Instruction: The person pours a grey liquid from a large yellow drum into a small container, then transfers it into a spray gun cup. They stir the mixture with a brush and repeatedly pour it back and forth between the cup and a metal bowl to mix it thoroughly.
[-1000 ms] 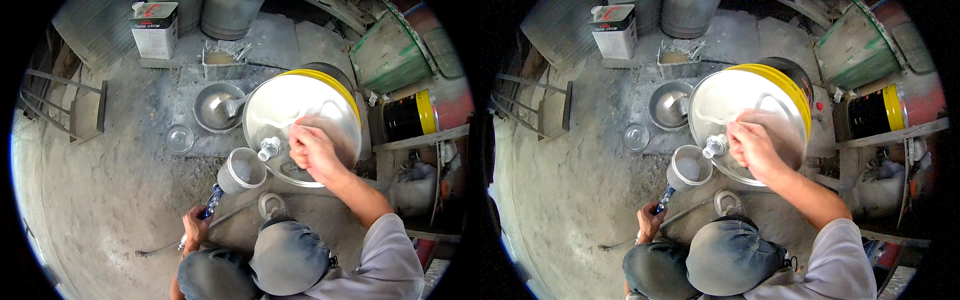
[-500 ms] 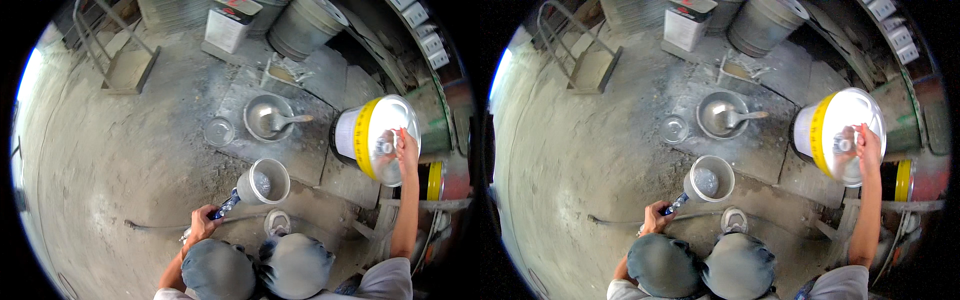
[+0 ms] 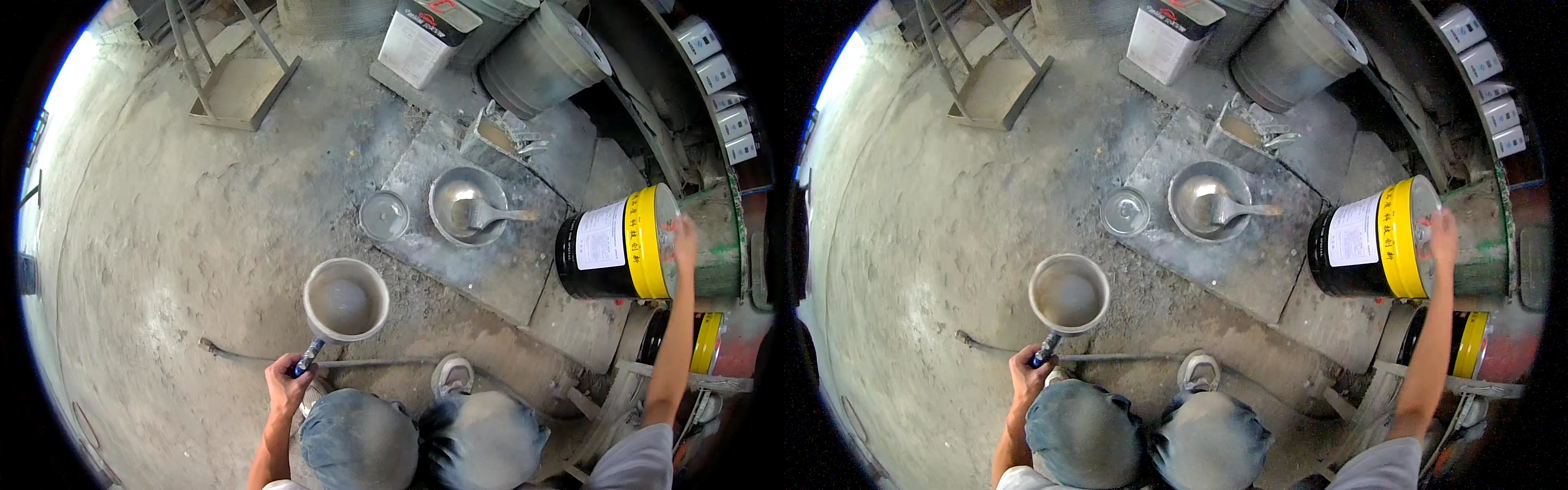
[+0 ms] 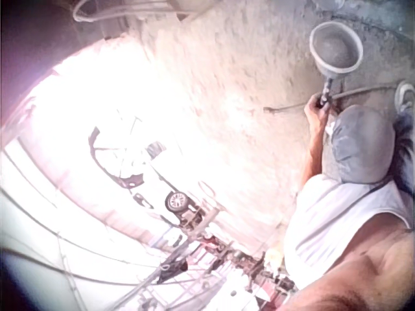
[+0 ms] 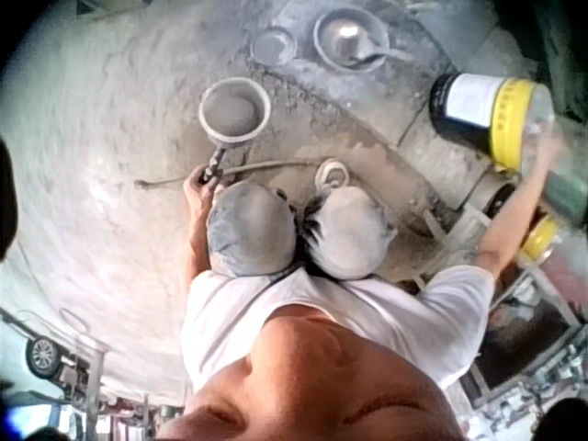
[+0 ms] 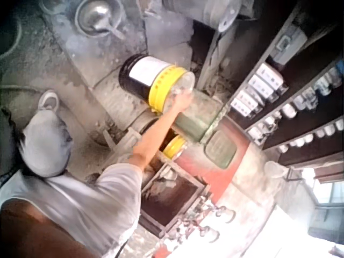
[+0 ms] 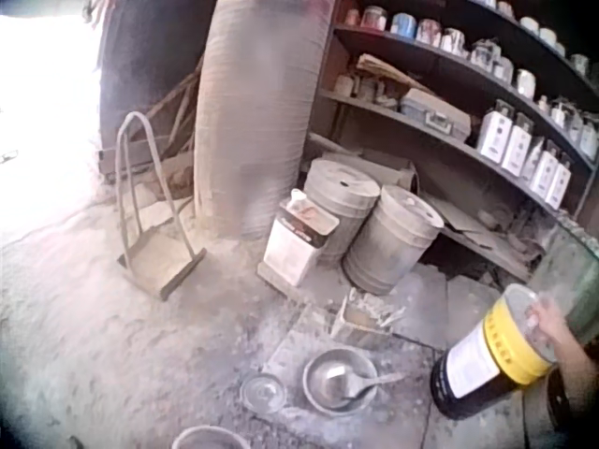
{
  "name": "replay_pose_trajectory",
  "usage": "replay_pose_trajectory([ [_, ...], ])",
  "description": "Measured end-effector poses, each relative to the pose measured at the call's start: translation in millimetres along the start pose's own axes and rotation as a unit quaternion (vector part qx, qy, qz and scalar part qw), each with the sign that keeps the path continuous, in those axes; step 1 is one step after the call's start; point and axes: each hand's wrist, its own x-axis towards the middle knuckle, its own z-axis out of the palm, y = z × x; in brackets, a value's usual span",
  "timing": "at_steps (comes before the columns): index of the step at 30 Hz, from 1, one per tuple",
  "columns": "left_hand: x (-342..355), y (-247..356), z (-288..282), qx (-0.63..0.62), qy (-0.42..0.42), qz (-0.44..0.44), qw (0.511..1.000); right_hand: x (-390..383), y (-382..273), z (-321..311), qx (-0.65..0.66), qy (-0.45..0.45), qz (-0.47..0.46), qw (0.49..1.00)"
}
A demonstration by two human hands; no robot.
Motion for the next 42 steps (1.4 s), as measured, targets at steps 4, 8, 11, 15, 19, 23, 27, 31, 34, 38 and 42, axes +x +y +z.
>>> replay_pose_trajectory([
  [4,-8.6,0.0,-16.1,0.008,0.036,-0.019,0.999,-120.7,-219.4,91.0,0.083,-0.049,-0.212,0.972],
  [8,-10.2,1.8,-10.0,0.013,0.039,-0.029,0.999,-197.7,-323.2,206.1,0.063,-0.324,-0.468,0.820],
  [11,-12.3,-6.9,-6.4,-0.028,0.048,-0.030,0.998,-213.7,-363.9,280.1,0.021,-0.389,-0.543,0.744],
  [15,-20.0,-16.8,-10.9,-0.062,0.055,-0.045,0.996,-218.4,-385.5,333.7,-0.111,-0.374,-0.607,0.692],
  [19,-20.2,-38.0,-17.8,-0.090,0.054,-0.036,0.994,-217.0,-401.7,344.6,-0.096,-0.441,-0.606,0.655],
  [23,-14.1,-25.5,-21.9,-0.062,0.047,-0.050,0.996,-218.7,-398.5,344.0,-0.048,-0.411,-0.626,0.661],
  [27,-12.6,-31.2,-22.4,-0.073,0.050,-0.037,0.995,-225.9,-402.6,334.4,-0.046,-0.402,-0.607,0.684],
  [31,-13.7,-39.7,-20.6,-0.081,0.046,-0.040,0.995,-226.3,-414.4,325.9,-0.063,-0.379,-0.588,0.712],
  [34,-11.0,-44.7,-17.8,-0.090,0.041,-0.040,0.994,-218.3,-444.4,304.6,-0.068,-0.309,-0.609,0.728],
  [38,-6.1,-38.7,-14.8,-0.071,0.038,-0.026,0.996,-194.4,-473.4,274.0,-0.101,-0.252,-0.597,0.755],
  [42,0.4,-36.4,-1.1,-0.081,0.034,0.004,0.996,-184.0,-462.9,254.2,-0.358,-0.294,-0.610,0.643],
])
